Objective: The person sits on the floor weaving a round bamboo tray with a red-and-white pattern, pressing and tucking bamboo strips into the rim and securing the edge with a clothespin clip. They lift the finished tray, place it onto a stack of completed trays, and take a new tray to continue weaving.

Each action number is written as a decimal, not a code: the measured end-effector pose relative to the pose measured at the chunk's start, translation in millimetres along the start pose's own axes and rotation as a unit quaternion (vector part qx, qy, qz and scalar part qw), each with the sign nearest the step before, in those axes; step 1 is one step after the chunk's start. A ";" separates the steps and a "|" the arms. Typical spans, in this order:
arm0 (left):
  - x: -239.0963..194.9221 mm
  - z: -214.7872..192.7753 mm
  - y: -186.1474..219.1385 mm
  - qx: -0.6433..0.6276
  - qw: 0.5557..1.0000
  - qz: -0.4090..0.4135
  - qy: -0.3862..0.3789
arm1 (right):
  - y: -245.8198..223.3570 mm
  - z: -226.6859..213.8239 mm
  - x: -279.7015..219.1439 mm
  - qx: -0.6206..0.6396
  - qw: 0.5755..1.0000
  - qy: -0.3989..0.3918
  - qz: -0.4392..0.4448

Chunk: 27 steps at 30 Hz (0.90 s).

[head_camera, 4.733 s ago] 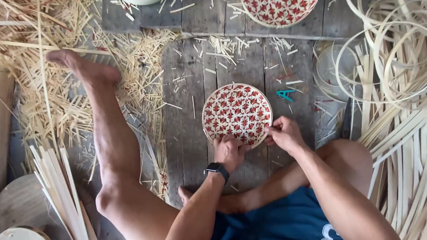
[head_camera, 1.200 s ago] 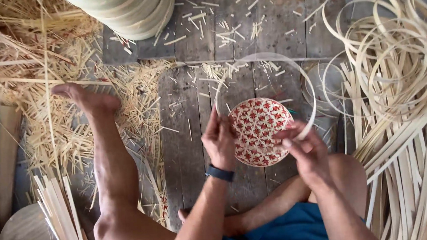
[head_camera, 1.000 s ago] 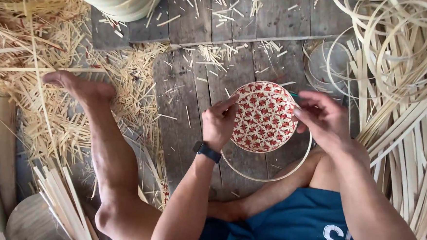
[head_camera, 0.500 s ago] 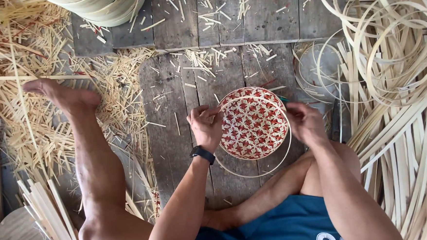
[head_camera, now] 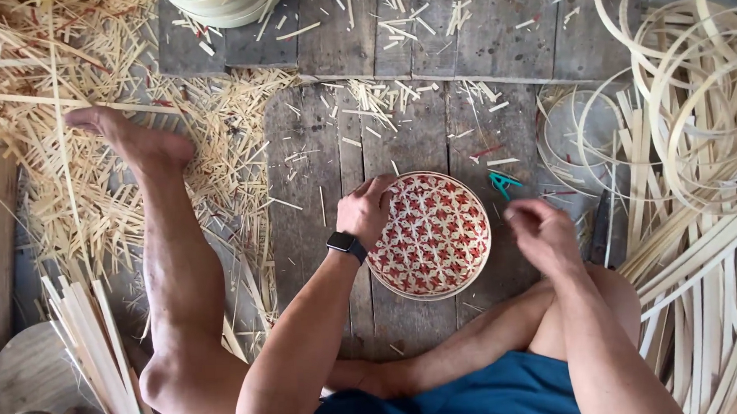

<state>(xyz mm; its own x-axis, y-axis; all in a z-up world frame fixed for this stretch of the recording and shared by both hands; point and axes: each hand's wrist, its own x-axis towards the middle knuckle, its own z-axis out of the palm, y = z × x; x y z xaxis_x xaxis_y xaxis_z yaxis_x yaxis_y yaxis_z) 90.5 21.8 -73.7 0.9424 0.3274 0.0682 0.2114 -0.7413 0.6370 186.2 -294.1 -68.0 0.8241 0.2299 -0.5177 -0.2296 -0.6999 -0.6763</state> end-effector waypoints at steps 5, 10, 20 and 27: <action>-1.4 -0.4 -5.1 0.007 0.998 0.061 0.002 | -33.3 -8.9 29.4 -0.130 0.958 0.152 -0.206; -0.2 4.6 -5.3 0.008 0.994 0.098 0.037 | -20.5 -1.6 55.1 -0.303 0.895 0.141 -0.296; 4.2 15.5 -1.4 -0.011 0.997 0.071 0.008 | -17.2 15.7 15.4 -0.031 0.968 0.062 -0.240; -1.7 16.8 -4.6 0.018 0.998 0.026 -0.046 | -34.9 32.0 -3.1 -0.125 0.964 0.062 -0.225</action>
<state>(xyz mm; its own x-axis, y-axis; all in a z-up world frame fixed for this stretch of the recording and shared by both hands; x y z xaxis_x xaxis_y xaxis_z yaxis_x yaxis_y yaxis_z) 92.3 14.8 -89.7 0.9720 0.2332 0.0287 0.1685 -0.7771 0.6065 175.1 -248.8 -59.5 0.8703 0.4769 -0.1231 0.2862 -0.6930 -0.6617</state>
